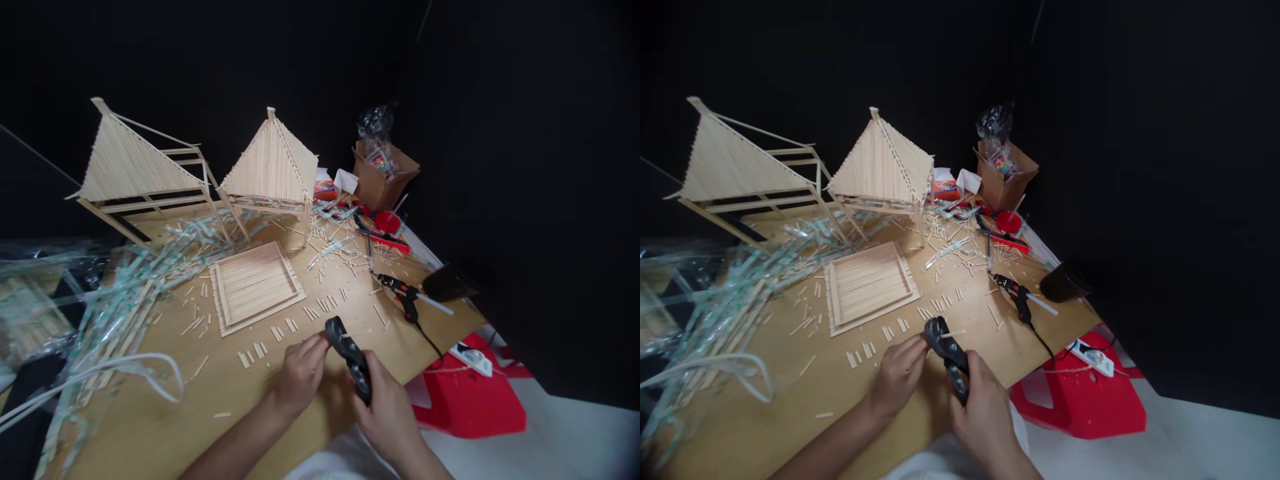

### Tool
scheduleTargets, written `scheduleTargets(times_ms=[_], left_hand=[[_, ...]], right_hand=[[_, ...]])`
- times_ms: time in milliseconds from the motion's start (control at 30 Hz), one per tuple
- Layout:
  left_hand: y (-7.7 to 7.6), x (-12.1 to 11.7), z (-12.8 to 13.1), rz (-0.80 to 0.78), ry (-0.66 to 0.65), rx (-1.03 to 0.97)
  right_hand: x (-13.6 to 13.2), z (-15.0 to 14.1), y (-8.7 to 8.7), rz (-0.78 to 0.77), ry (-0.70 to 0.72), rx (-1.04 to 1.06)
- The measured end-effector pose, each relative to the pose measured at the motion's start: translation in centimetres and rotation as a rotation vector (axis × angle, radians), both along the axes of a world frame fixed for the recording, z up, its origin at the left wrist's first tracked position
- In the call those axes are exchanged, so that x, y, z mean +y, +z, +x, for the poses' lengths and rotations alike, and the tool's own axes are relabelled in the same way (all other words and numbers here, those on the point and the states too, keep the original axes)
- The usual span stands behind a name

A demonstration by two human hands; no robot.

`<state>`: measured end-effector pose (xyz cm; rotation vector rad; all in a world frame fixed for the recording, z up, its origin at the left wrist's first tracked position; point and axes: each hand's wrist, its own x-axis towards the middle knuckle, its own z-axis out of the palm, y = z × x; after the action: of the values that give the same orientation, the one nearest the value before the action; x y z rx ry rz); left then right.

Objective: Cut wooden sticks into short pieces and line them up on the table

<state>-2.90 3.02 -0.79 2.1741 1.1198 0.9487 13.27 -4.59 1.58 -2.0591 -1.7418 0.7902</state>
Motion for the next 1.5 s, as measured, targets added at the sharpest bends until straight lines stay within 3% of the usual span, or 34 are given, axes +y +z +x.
scheduleTargets(times_ms=[200,367,533,767,933,1200,1333,1500], left_hand=[[0.2,-0.2,2.3,-0.352,-0.068,-0.055],[0.4,-0.4,4.6,-0.735,-0.037,-0.154],[-0.6,-1.1,6.9,-0.999,0.05,-0.214],[-1.4,-1.9,9.9,-1.086,0.117,-0.263],[-1.8,-1.9,10.8,-1.064,0.121,-0.283],[-3.0,-1.9,11.5,-1.145,0.178,-0.26],[-2.6,-1.6,11.7,-1.192,0.196,-0.256],[-1.0,-0.8,12.1,-1.253,0.222,-0.223]], right_hand=[[-0.8,1.7,-0.8,-0.187,-0.061,0.034],[-1.4,4.1,-1.6,-0.269,-0.054,0.041],[-1.0,7.0,-1.2,-0.345,0.021,0.063],[-0.4,10.8,-0.3,-0.391,0.084,-0.147],[-0.1,11.3,0.4,-0.321,0.165,-0.033],[0.5,11.8,-1.6,-0.369,0.12,-0.029],[0.5,11.8,-1.8,-0.372,0.134,-0.013],[0.8,12.1,-1.6,-0.398,0.124,0.029]])
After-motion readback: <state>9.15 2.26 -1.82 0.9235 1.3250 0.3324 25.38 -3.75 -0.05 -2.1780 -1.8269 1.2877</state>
